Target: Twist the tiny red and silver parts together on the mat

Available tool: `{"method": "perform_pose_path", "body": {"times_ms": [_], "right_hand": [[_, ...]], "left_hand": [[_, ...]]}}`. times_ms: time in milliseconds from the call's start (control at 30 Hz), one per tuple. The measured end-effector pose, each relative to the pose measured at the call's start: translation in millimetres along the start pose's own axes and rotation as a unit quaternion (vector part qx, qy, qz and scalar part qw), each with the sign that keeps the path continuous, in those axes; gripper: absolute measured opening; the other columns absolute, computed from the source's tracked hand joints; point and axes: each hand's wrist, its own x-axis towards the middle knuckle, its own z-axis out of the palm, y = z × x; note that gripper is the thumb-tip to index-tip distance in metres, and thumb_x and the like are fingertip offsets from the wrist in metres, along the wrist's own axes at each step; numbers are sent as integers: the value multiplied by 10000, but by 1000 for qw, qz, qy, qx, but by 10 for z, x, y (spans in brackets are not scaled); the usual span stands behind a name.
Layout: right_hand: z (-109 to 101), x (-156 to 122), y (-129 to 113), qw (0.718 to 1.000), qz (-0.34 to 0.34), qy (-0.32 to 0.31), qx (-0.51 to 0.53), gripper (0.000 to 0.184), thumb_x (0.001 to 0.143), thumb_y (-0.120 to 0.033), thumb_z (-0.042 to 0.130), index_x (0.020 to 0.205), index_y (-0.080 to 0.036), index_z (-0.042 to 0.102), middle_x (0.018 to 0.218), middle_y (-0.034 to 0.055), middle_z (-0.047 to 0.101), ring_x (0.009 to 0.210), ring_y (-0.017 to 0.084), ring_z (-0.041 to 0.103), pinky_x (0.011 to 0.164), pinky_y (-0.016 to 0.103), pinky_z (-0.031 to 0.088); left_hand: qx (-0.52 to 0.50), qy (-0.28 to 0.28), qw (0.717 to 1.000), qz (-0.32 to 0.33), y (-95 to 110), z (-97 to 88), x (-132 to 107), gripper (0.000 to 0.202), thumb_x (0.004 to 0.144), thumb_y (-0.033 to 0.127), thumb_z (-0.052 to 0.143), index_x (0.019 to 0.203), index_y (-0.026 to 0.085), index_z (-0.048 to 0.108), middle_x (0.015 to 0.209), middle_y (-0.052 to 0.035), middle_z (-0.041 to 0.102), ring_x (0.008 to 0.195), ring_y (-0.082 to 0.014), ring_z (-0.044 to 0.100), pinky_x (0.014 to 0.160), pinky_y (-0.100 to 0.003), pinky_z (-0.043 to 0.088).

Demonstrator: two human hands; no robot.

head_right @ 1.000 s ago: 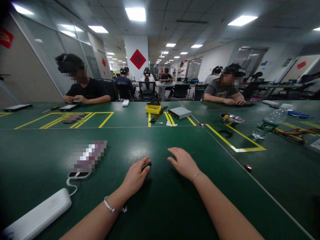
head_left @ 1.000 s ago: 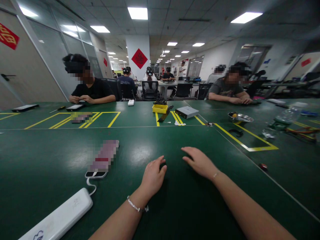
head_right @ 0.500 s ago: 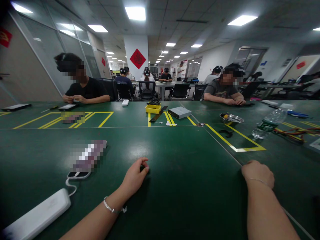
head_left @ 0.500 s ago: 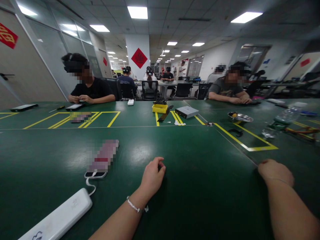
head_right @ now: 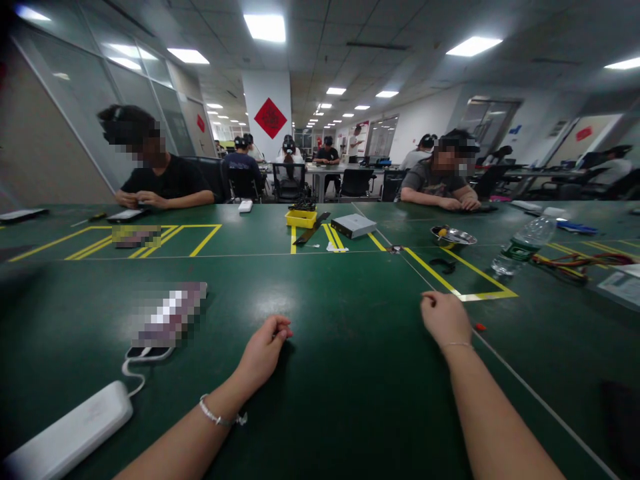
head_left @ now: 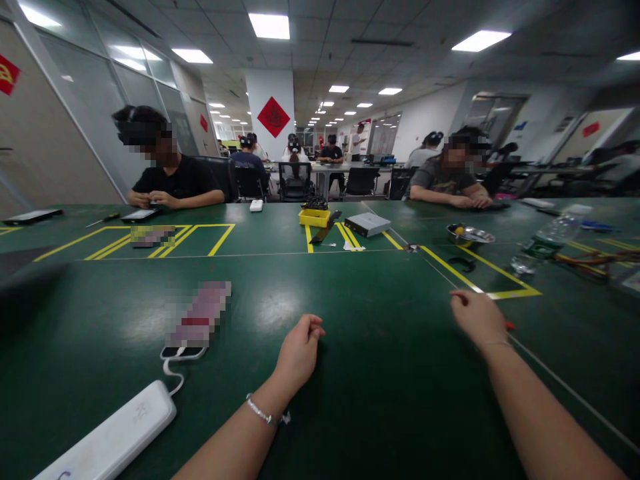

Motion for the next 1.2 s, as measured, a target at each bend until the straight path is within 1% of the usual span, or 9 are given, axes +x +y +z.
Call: {"method": "perform_pose_path", "body": {"times_ms": [133,233,400,500,567,700,867,1000,1200], "right_hand": [[258,-430,-1008,969,-143,-141,142,255,763,-295,423,914,-192,601,800,37,555,695,143,508,632,270,407],[389,-913,-1578,926,-280,-159,198,211,747,-209,467,932,-186,566,791,28,549,725,140,500,679,275,413],[390,-1247,-1815,879,-423,-124,180,233,763,-209,494,991,-198,537,886,52,561,839,164,494,771,316,405],[295,-974,-1632,878,-440,-115,152,333,771,-313,503,1081,-191,503,988,68,562,920,178,486,822,324,396],[225,-670,-1367,923,-371,-59,84,347,791,-320,454,1096,-165,508,1046,100,544,982,208,464,864,362,366],[101,-121,-473,992,-75,53,-87,430,766,-334,429,1137,-132,510,1201,202,410,1131,361,316,842,518,295],[-35,116,686,970,224,-4,-95,506,735,-377,400,1186,-170,498,1222,273,341,1118,474,268,680,572,297],[-67,150,1012,959,247,-77,-114,437,677,-281,430,1035,-94,597,1066,301,459,1008,443,410,601,480,352],[-96,116,836,964,203,-88,-151,272,657,-168,421,801,-71,630,902,270,553,850,359,540,573,393,375]], "left_hand": [[-47,-27,998,11,4,6,-17,207,763,290,489,951,209,521,901,-36,641,846,-175,590,759,-305,420],[-120,-44,992,20,24,28,-28,268,786,312,464,1025,198,509,914,-51,652,849,-173,596,773,-306,426],[-232,-75,970,-8,60,59,1,159,738,267,519,852,164,566,803,-39,635,732,-156,594,675,-277,456],[-309,-61,946,-81,70,48,27,186,725,293,538,845,151,523,779,-44,624,638,-133,601,606,-264,467],[-333,-35,935,-113,69,30,38,233,731,334,537,870,151,494,746,-35,614,591,-121,598,563,-248,463],[-342,-2,933,-112,37,4,56,254,728,386,550,807,150,497,647,8,567,522,-80,552,480,-182,406],[-361,8,926,-112,-3,-4,72,280,713,411,568,805,148,531,640,17,544,518,-60,512,460,-163,352],[-378,11,918,-116,17,-25,58,324,706,432,567,849,142,572,681,-5,556,567,-75,522,480,-175,352],[-377,15,917,-132,42,-42,39,334,693,421,578,868,138,597,705,-19,558,588,-81,516,481,-173,338]]}}
